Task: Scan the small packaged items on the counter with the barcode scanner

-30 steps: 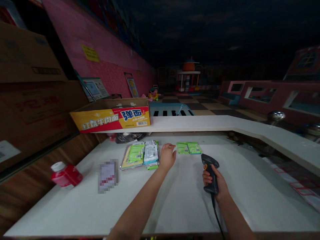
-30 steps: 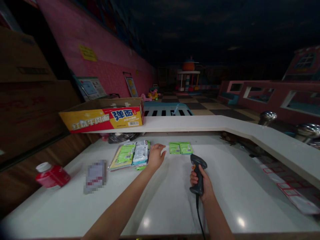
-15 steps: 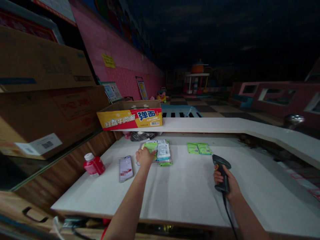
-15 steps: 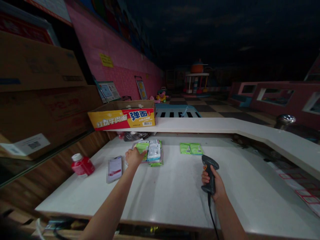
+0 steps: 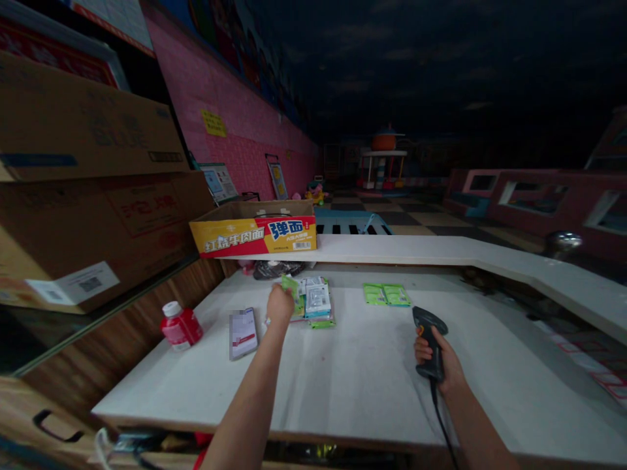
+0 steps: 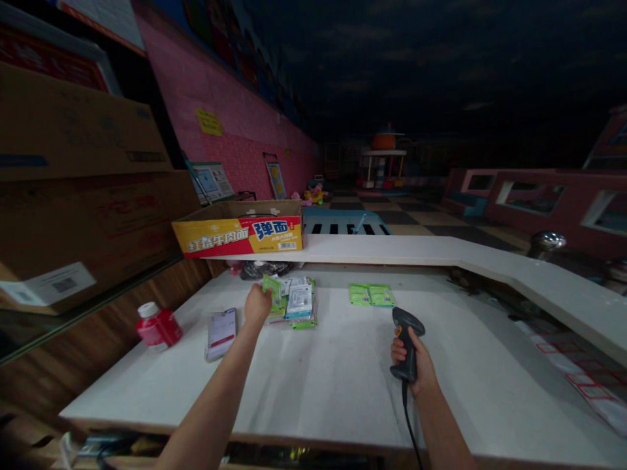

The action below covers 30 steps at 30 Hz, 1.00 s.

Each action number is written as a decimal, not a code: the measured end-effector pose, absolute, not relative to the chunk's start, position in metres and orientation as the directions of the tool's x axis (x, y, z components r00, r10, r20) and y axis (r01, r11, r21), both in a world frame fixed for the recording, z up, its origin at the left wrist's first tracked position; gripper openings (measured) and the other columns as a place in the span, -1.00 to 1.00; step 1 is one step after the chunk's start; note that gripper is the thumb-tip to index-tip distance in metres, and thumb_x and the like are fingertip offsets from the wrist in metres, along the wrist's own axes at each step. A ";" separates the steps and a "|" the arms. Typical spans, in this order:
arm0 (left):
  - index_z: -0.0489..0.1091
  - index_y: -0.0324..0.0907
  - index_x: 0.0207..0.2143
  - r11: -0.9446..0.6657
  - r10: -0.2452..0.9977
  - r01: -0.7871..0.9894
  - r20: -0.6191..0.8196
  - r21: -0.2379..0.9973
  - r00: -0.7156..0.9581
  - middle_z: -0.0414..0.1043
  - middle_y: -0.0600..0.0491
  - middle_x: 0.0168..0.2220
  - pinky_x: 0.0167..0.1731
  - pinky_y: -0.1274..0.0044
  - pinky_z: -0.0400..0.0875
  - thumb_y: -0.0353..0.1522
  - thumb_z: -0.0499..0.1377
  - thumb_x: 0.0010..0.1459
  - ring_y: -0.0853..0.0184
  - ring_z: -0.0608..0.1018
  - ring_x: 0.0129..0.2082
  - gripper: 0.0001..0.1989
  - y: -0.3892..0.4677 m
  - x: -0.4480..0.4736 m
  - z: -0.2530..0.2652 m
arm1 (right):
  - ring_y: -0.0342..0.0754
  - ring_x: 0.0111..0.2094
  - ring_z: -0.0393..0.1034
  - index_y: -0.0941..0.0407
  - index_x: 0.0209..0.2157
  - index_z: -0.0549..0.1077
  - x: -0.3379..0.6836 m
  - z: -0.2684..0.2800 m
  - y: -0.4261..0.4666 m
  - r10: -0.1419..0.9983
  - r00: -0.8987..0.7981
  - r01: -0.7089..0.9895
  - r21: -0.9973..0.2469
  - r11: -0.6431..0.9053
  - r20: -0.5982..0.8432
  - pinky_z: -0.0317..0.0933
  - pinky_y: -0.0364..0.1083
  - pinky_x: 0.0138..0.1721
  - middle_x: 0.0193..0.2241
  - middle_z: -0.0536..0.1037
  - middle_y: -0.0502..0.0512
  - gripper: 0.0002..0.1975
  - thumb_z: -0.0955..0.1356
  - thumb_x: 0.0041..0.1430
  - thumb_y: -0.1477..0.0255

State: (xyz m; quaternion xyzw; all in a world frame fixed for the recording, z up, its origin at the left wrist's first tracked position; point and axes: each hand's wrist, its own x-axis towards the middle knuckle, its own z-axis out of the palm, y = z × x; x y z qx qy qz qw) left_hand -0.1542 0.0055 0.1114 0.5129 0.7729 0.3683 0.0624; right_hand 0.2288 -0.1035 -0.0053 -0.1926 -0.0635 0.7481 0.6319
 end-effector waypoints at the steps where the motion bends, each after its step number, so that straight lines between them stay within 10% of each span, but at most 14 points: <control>1: 0.35 -0.27 -0.20 0.133 0.838 0.714 0.306 0.688 -0.451 0.51 -0.19 -0.28 -0.35 0.44 0.43 -0.37 0.09 0.17 0.10 0.59 -0.24 -0.82 0.005 -0.148 0.109 | -0.29 -0.67 0.18 0.12 -0.26 0.32 0.228 -0.005 -0.103 0.971 -0.123 -0.920 -0.343 -0.190 -0.207 0.15 -0.32 -0.70 -0.59 0.28 -0.13 -0.75 0.44 0.09 0.38; 5: 0.23 -0.17 -0.18 -0.179 0.924 0.297 0.264 0.938 -0.277 0.47 0.00 -0.31 -0.54 0.48 0.47 -0.26 0.08 0.17 0.28 0.56 -0.45 -0.79 0.003 -0.099 0.082 | -0.30 -0.68 0.17 0.14 -0.26 0.32 0.227 -0.005 -0.101 0.973 -0.091 -0.921 -0.353 -0.163 -0.213 0.13 -0.33 -0.70 -0.61 0.28 -0.13 -0.74 0.45 0.08 0.38; 10: 0.21 -0.13 -0.21 -0.200 0.976 -0.173 0.212 0.964 0.058 0.44 0.02 -0.24 -0.49 0.45 0.54 -0.15 0.26 -0.05 0.27 0.56 -0.33 -0.58 -0.006 -0.034 0.017 | -0.29 -0.67 0.17 0.14 -0.27 0.34 0.224 -0.001 -0.104 0.976 -0.053 -0.910 -0.392 -0.134 -0.211 0.14 -0.33 -0.70 -0.61 0.29 -0.13 -0.72 0.46 0.06 0.35; 30: 0.25 -0.16 -0.22 -0.230 0.972 0.100 0.234 0.968 -0.028 0.39 -0.01 -0.26 -0.48 0.47 0.54 -0.19 0.12 0.11 0.30 0.50 -0.35 -0.74 -0.013 -0.022 -0.015 | -0.22 -0.78 0.20 0.11 -0.28 0.39 0.150 0.033 -0.161 0.971 0.095 -0.301 -0.936 -0.182 -0.220 0.04 -0.25 -0.80 -0.70 0.38 -0.12 -0.57 0.44 0.00 0.06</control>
